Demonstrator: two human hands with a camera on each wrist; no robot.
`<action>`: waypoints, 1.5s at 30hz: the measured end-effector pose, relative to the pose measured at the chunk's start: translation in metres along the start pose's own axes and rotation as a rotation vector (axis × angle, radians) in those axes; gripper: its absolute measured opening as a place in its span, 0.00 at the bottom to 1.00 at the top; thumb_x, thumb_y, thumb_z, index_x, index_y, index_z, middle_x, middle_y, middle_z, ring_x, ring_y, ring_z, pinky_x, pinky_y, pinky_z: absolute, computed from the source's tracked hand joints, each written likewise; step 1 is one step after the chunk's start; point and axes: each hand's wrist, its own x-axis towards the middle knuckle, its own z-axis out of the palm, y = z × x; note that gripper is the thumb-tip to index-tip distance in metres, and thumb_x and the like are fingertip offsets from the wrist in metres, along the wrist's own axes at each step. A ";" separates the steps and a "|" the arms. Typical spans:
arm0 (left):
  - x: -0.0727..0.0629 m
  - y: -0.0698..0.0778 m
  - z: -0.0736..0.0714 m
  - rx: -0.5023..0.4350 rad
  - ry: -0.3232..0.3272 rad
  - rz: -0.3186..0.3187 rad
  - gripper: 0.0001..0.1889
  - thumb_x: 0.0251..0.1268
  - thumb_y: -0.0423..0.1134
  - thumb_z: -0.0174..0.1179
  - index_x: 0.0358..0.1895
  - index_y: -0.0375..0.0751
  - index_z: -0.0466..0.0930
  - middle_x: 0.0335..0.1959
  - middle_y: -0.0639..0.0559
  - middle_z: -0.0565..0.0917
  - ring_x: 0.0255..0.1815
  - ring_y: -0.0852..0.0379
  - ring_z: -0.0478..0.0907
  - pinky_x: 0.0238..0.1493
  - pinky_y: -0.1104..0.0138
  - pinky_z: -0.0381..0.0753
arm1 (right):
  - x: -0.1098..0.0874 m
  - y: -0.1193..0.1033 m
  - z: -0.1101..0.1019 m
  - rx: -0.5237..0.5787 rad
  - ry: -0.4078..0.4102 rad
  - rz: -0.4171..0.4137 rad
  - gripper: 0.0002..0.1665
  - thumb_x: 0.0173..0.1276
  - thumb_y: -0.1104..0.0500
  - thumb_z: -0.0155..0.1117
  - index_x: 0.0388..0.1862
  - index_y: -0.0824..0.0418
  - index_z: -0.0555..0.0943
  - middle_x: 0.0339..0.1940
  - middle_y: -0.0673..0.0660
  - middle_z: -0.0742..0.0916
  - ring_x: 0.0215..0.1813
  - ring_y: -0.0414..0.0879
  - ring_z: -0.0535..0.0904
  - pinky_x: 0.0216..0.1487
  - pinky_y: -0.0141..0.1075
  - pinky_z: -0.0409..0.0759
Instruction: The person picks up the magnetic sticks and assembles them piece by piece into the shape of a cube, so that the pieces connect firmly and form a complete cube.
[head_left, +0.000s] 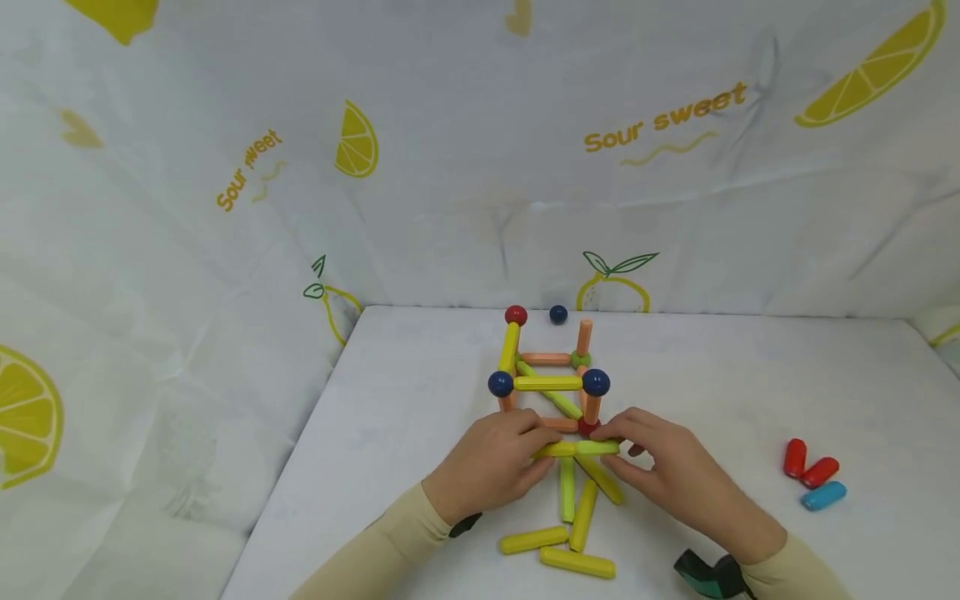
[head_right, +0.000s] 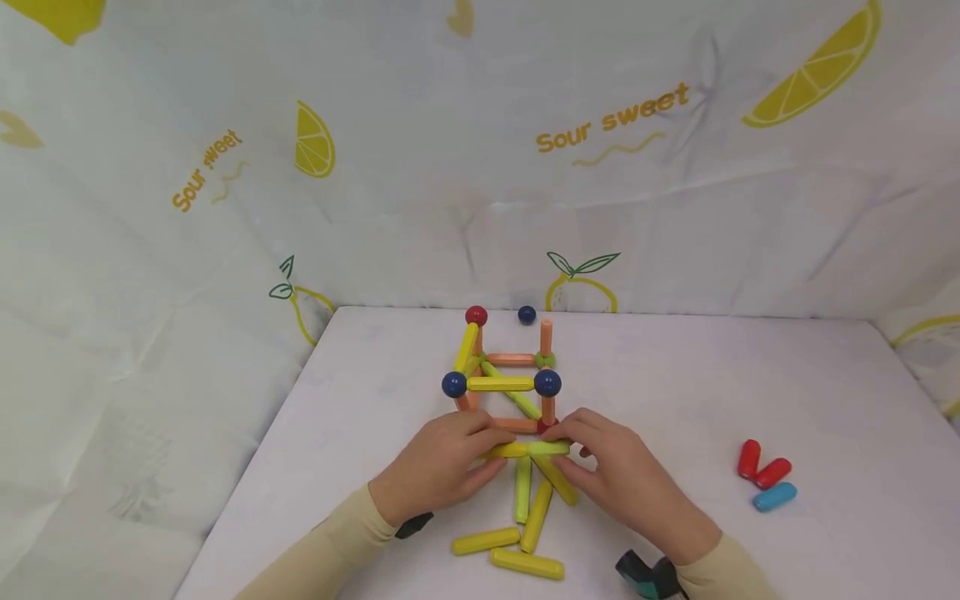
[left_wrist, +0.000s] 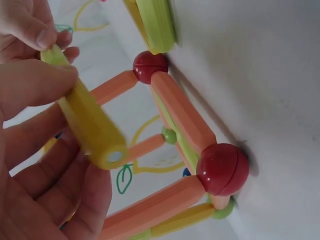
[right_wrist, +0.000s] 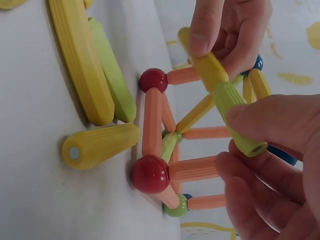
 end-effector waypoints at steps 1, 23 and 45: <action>0.001 0.000 0.001 0.019 0.002 -0.008 0.17 0.74 0.47 0.71 0.62 0.51 0.88 0.44 0.59 0.84 0.37 0.65 0.79 0.39 0.79 0.77 | 0.001 -0.001 0.001 0.003 0.016 -0.006 0.23 0.64 0.62 0.83 0.53 0.41 0.88 0.47 0.37 0.88 0.44 0.36 0.83 0.43 0.31 0.88; 0.015 0.010 0.023 0.286 0.057 -0.186 0.10 0.77 0.44 0.68 0.54 0.46 0.85 0.46 0.55 0.88 0.38 0.64 0.87 0.30 0.76 0.85 | 0.010 -0.006 0.019 -0.030 0.310 -0.018 0.21 0.61 0.68 0.84 0.52 0.54 0.89 0.47 0.48 0.92 0.41 0.41 0.91 0.42 0.35 0.92; 0.028 0.013 0.024 0.206 0.114 -0.230 0.16 0.78 0.48 0.68 0.59 0.43 0.84 0.45 0.56 0.90 0.40 0.64 0.88 0.39 0.75 0.88 | 0.040 -0.004 -0.007 0.005 0.253 -0.043 0.38 0.63 0.58 0.85 0.71 0.47 0.81 0.66 0.51 0.86 0.60 0.48 0.85 0.51 0.45 0.90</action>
